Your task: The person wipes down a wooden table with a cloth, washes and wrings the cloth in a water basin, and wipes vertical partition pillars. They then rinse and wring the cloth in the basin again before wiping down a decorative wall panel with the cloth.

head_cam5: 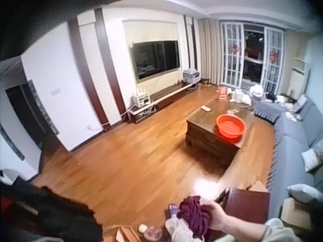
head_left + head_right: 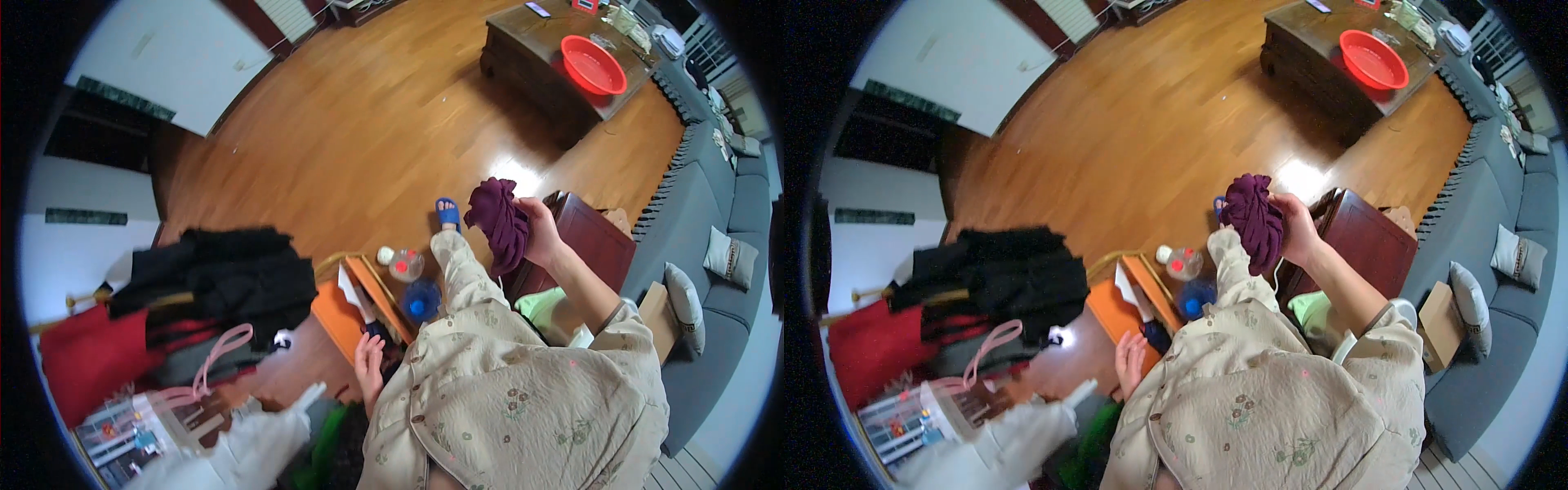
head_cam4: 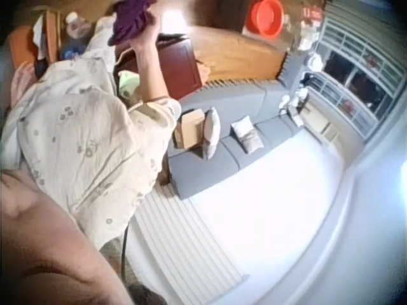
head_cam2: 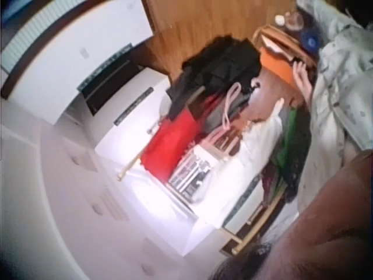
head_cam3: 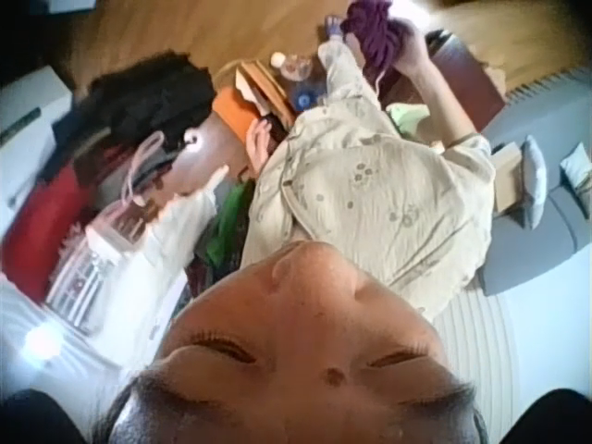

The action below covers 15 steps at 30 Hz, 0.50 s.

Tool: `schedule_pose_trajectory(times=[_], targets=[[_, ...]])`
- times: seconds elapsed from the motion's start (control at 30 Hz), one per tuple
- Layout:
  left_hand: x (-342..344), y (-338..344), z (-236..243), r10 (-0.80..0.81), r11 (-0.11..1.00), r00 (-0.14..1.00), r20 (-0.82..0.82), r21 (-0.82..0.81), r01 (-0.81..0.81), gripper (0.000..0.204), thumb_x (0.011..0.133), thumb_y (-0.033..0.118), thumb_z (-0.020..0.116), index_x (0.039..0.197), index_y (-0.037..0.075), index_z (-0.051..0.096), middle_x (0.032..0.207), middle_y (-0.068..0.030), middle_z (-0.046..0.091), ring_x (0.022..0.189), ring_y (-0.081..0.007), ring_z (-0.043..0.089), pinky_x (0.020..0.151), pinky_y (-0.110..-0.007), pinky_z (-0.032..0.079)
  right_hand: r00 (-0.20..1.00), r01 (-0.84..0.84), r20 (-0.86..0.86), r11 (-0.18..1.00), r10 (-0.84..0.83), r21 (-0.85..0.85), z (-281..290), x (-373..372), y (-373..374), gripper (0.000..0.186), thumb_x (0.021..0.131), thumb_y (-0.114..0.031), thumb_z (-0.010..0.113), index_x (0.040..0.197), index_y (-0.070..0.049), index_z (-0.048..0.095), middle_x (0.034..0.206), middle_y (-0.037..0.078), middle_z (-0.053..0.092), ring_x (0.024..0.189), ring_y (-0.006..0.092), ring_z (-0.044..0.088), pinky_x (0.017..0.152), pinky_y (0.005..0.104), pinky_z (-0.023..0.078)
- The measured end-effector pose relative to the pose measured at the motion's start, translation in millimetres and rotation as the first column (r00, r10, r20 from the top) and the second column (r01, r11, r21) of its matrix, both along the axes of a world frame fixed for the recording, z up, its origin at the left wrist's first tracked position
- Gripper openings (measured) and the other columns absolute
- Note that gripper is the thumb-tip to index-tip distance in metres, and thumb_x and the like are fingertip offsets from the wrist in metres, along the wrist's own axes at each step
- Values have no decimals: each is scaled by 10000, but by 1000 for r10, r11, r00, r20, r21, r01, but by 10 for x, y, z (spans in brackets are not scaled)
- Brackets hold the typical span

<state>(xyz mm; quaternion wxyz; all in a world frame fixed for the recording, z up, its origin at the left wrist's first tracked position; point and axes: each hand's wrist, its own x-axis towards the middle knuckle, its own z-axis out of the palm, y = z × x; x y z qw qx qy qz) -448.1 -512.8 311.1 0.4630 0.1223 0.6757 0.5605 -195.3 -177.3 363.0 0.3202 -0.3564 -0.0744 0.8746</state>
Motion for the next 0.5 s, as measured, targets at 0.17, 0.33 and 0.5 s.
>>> schedule_pose_trajectory(times=[0.17,0.33,0.5], targets=[[-511,1608,-77,-64,998,997,-32,4,64,419,924,120,480,1303,-18,367,1206,-155,509,1087,-208,513,949,-313,382,983,-168,-16,939,181,300,149,-139,995,481,812,-180,511,1264,-48,414,1208,75,521,1107,197,506,990,351,363],[-678,3618,429,-379,910,911,-160,112,398,384,914,71,477,1280,-16,401,1215,-153,506,1116,-206,502,973,-312,370,915,-310,381,831,130,461,232,-445,1877,637,741,-24,570,1332,-5,332,1150,96,510,1035,161,505,900,292,420],[-409,5036,881,-661,708,737,-141,209,675,492,912,81,493,1360,30,295,1325,-166,390,1165,-205,456,978,-322,367,820,-475,572,594,31,649,369,-835,2420,594,795,-80,603,1332,-28,355,1216,120,500,1116,203,483,951,310,389]])
